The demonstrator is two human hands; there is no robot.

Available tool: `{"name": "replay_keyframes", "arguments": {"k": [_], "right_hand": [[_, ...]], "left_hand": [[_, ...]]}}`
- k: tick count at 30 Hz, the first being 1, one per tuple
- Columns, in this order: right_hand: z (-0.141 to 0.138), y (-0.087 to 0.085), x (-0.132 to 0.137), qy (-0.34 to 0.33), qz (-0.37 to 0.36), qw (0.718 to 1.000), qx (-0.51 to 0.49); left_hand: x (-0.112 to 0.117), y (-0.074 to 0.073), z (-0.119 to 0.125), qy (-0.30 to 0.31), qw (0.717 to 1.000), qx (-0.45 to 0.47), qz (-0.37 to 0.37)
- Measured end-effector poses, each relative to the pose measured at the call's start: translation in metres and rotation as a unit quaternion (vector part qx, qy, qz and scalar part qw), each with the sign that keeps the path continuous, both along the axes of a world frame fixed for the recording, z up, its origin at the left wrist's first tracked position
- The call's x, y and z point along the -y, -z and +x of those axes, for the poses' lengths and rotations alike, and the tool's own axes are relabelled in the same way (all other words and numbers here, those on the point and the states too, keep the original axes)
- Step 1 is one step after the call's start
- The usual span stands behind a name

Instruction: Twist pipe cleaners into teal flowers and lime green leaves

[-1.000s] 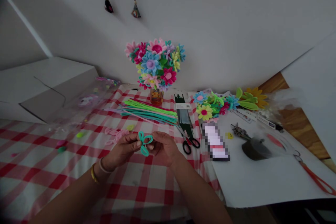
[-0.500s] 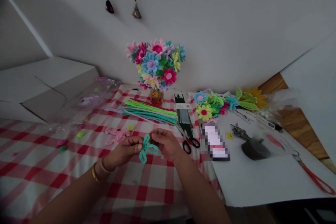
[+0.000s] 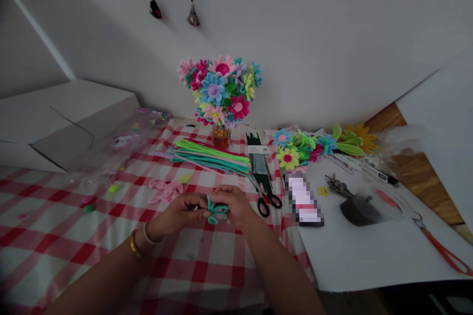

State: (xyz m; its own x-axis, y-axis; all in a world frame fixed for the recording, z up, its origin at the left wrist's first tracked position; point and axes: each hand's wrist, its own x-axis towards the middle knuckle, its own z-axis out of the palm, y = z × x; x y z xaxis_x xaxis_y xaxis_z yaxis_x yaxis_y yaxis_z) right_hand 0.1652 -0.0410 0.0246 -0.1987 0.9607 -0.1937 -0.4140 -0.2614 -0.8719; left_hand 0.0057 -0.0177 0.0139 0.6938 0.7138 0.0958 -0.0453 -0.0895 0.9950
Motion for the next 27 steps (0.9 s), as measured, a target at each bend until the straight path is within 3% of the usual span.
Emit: {"name": "replay_keyframes", "arguments": {"k": [3,9,14,21,27], "right_hand": [[-0.001,0.0,-0.001,0.017,-0.013,1.0,-0.014],[0.002,-0.001,-0.002,0.014,-0.008,0.999,0.028],[0.004,-0.002,-0.002,0.01,0.0,0.999,0.049],[0.001,0.004,-0.002,0.023,0.064,0.994,0.087],[0.003,0.0,-0.001,0.025,0.077,0.988,0.129]], "left_hand": [[-0.001,-0.002,0.0,-0.042,0.999,-0.01,0.01],[-0.002,-0.001,0.002,-0.056,0.994,0.02,-0.092],[-0.004,0.003,0.003,-0.072,0.993,0.032,-0.086],[-0.006,0.011,0.006,-0.182,0.978,0.063,-0.083],[-0.003,0.005,0.009,-0.187,0.968,0.111,-0.126]]}}
